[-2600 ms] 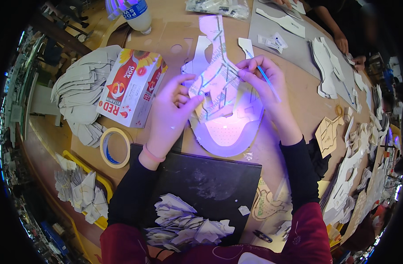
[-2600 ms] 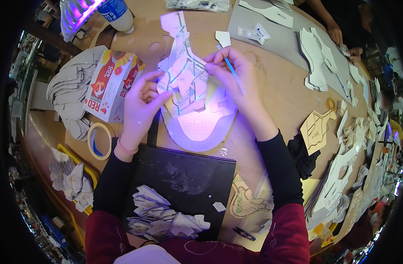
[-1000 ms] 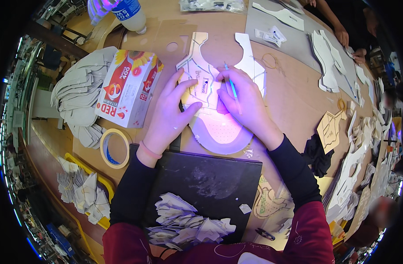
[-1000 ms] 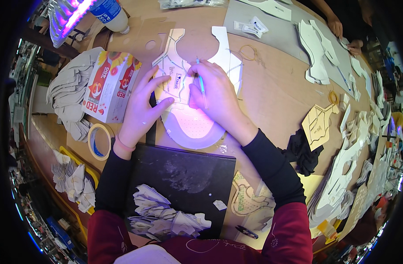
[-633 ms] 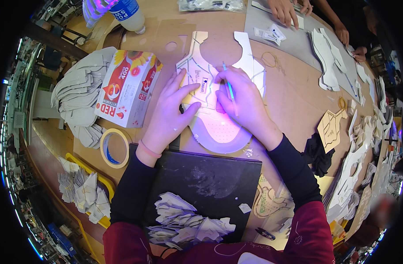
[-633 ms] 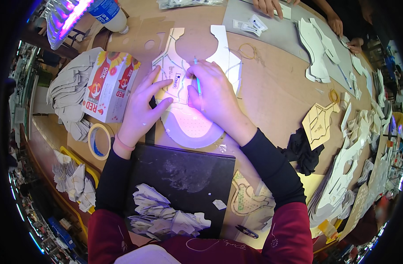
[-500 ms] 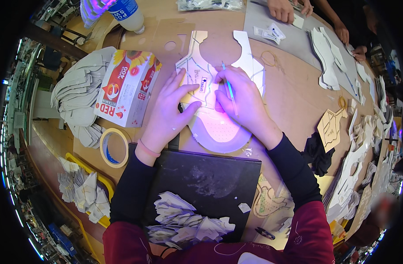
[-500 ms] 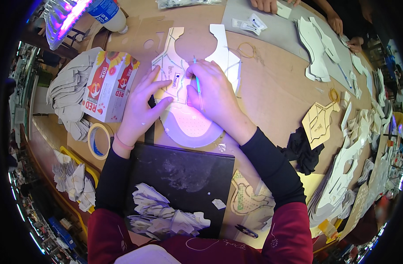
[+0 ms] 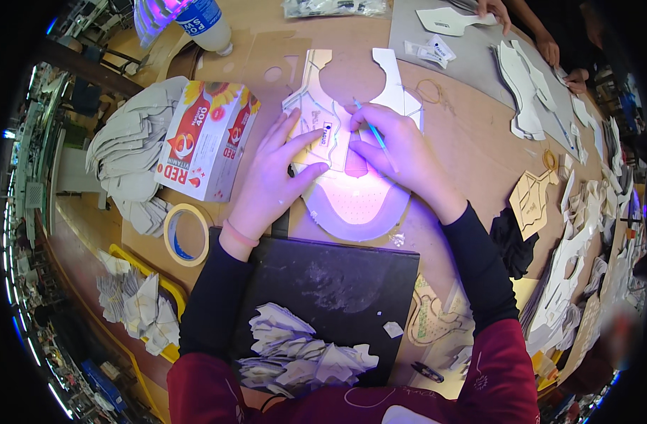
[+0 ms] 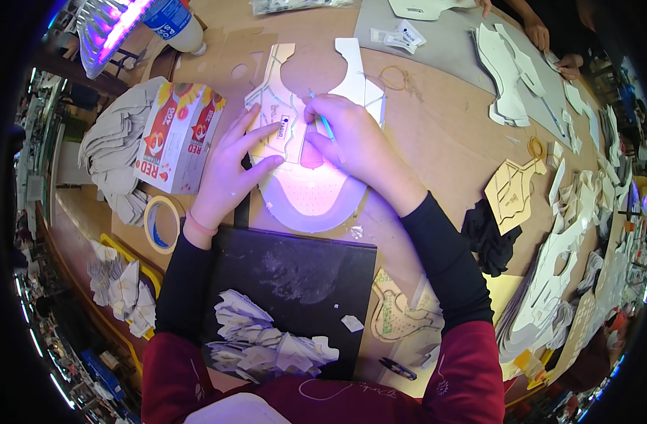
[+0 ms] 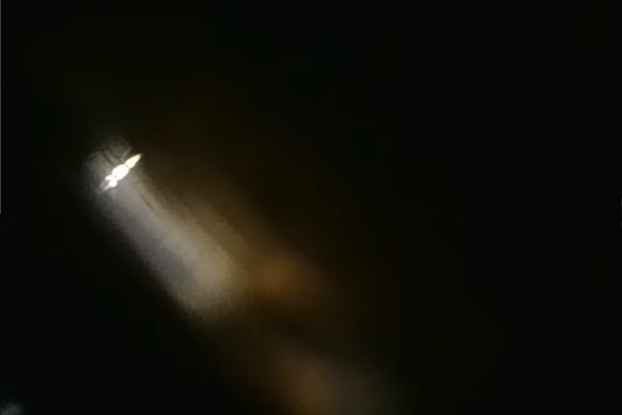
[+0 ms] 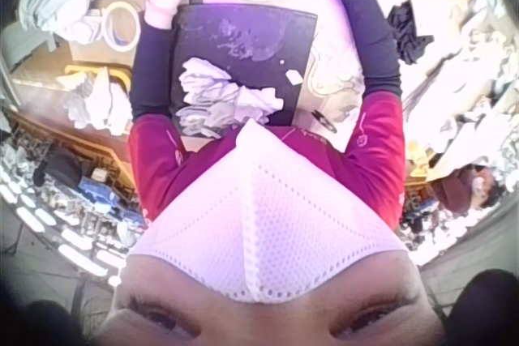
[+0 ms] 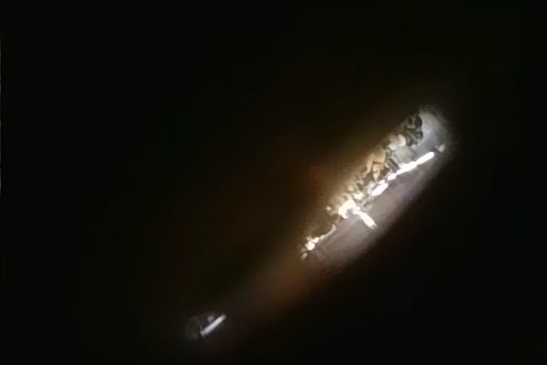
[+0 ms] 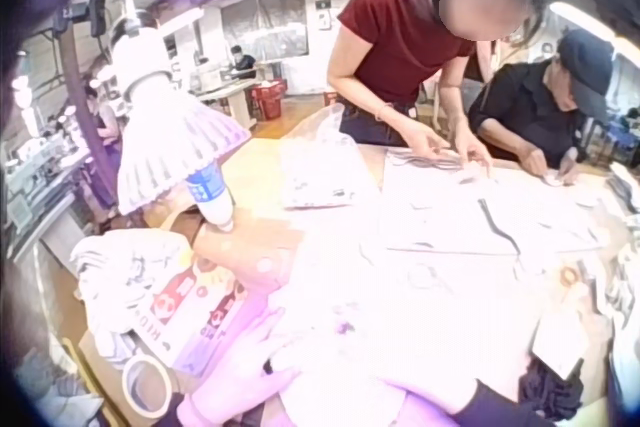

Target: The person uses a pen to mark lines and points on white paper patterns laid on a table. They repeatedly pick up and place down pattern pieces, aligning them with a light box and making marks along edges and interior sections.

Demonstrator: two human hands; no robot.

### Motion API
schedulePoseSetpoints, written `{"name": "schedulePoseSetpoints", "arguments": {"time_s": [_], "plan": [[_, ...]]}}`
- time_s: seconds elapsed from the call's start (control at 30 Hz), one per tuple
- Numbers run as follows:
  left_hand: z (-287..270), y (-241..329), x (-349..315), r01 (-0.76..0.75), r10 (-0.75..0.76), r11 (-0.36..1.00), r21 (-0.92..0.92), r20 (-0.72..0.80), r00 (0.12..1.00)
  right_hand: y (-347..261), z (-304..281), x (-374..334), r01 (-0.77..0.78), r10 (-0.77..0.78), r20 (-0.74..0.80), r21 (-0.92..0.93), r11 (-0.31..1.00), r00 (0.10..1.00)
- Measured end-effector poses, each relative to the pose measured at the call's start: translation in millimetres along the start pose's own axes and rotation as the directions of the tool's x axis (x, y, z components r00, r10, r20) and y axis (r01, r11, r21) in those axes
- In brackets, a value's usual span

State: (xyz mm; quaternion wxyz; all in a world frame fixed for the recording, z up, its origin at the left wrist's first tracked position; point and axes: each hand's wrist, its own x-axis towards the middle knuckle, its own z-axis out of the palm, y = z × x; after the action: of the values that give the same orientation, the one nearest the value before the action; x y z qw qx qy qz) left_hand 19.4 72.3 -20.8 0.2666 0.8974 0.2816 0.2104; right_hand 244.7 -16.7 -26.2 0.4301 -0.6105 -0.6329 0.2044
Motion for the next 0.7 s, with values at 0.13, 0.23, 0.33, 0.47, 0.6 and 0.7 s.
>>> {"name": "schedulePoseSetpoints", "arguments": {"time_s": [0.13, 0.23, 0.33, 0.47, 0.6, 0.7], "plan": [[0.4, -6.4, 0.8, -0.009, 0.009, 1.000, -0.024, 0.011, 1.000, 4.7, -6.9, 0.8, 0.027, -0.027, 0.046, 0.005, 1.000, 0.999], [0.7, -7.3, 1.0, -0.012, 0.012, 1.000, -0.017, 0.016, 1.000, 5.7, -7.2, 0.4, 0.022, -0.022, 0.053, 0.011, 1.000, 0.998], [1.0, -5.5, 1.4, -0.021, 0.021, 1.000, 0.003, 0.012, 1.000, 5.1, -6.7, -0.2, 0.028, -0.029, 0.036, 0.030, 0.999, 0.999], [0.2, -2.7, 1.1, -0.011, 0.011, 1.000, -0.001, 0.011, 1.000, 3.5, -7.2, 0.2, 0.018, -0.020, 0.046, 0.037, 0.999, 0.999], [1.6, -1.5, 1.2, -0.002, 0.002, 1.000, 0.005, 0.006, 1.000, 7.1, -5.9, -0.2, 0.016, -0.017, 0.031, 0.043, 0.999, 0.999], [0.9, -2.4, 1.6, -0.002, 0.002, 1.000, 0.002, 0.006, 1.000, 10.0, -4.7, -0.3, 0.025, -0.027, 0.025, 0.057, 0.998, 0.999]]}}
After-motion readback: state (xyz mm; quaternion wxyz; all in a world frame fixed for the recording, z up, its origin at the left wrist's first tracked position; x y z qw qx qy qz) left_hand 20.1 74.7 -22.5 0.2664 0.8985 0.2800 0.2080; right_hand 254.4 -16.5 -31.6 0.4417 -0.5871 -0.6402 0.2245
